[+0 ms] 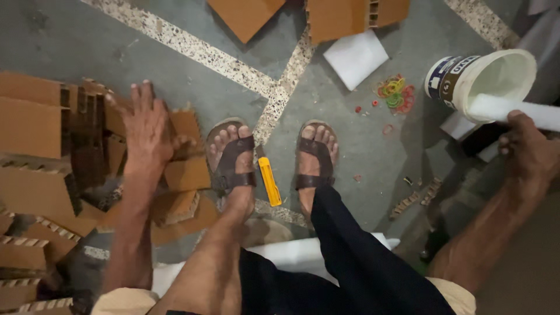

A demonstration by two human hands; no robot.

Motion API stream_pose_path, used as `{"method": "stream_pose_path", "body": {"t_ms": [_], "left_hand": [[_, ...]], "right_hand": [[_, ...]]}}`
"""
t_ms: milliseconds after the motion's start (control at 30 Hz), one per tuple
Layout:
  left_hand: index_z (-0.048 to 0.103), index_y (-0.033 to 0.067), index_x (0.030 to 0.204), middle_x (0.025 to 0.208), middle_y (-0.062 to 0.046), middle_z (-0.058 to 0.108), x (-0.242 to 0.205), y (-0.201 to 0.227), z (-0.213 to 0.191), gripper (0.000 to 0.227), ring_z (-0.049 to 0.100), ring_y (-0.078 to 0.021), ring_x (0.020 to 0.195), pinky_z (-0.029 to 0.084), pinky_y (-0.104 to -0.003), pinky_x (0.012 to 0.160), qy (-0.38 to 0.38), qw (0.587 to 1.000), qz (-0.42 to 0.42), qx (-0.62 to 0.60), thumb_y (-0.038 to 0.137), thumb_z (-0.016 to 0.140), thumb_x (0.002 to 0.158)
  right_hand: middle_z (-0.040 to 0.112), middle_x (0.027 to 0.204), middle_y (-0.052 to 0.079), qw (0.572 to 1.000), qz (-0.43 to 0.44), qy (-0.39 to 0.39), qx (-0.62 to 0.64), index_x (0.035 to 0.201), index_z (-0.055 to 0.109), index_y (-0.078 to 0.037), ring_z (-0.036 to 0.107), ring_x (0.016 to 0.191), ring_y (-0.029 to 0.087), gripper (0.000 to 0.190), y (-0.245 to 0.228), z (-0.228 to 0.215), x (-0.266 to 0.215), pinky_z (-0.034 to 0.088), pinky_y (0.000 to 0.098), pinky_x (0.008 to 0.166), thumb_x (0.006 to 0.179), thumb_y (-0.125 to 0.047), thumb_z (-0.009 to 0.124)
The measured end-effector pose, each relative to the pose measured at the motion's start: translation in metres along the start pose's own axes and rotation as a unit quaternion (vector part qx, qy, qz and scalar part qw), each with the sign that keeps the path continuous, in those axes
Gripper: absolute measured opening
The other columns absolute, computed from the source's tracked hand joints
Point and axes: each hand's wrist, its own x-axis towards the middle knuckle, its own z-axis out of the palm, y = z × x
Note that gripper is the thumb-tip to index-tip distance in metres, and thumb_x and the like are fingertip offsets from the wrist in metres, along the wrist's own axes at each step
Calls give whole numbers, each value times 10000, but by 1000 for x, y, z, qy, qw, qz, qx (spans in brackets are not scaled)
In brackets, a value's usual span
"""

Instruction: The person applies glue to the edges of small cardboard pieces using a white tube and then presses them together. They secure the glued cardboard pieces with rubber bands and place the finished items on a pile on the floor.

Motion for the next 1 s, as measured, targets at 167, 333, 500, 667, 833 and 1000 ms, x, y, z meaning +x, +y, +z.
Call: {"method": "stream_pose_path", "body": {"t_ms": [167,333,500,667,833,1000], "left_hand": [[603,22,1247,1119,-236,699,-20,-11,-60,723,672,-393,1079,450,-603,1043,-73,980,42,-182,480,858,750],[644,33,1349,1041,-160,740,-55,-18,-111,574,734,-286,880,602,-438,821,63,925,-51,-372,425,788,955],[533,-166,1276,1156,-224,661,-49,29,-120,564,640,-292,1098,535,-412,934,289,781,-53,-551,266,795,1026],[634,-35,1251,1153,-90,700,-39,96,-112,420,659,-151,1016,571,-298,890,199,595,-32,-778,317,711,1035],[652,-33,1251,1118,-86,710,-49,120,-108,382,667,-154,990,572,-294,872,163,618,11,-769,287,684,1044],[578,15,1300,1153,-83,670,-51,121,-87,428,670,-189,1029,578,-333,874,-21,417,98,-903,145,739,925]], "right_hand": [[645,893,27,994,18,-14,104,1100,634,-25,571,673,105,131,13,-18,3,414,225,559,1071,-136,697],[615,909,53,954,-28,-18,299,1129,623,-7,562,687,120,162,26,-11,-19,442,219,586,1119,-157,682],[604,899,56,851,5,-95,517,1127,592,-7,586,690,114,223,-4,43,-63,477,207,592,1155,-216,664],[646,939,78,866,-15,-144,479,1156,617,7,620,726,140,188,-54,105,-156,515,242,648,1055,-124,706],[687,978,100,950,-159,-150,224,1184,641,20,654,763,165,258,-111,177,-221,553,275,703,955,-32,748],[736,1052,158,904,-402,-149,-6,1111,693,46,739,862,213,275,-148,197,-226,600,322,775,874,10,827]]}}
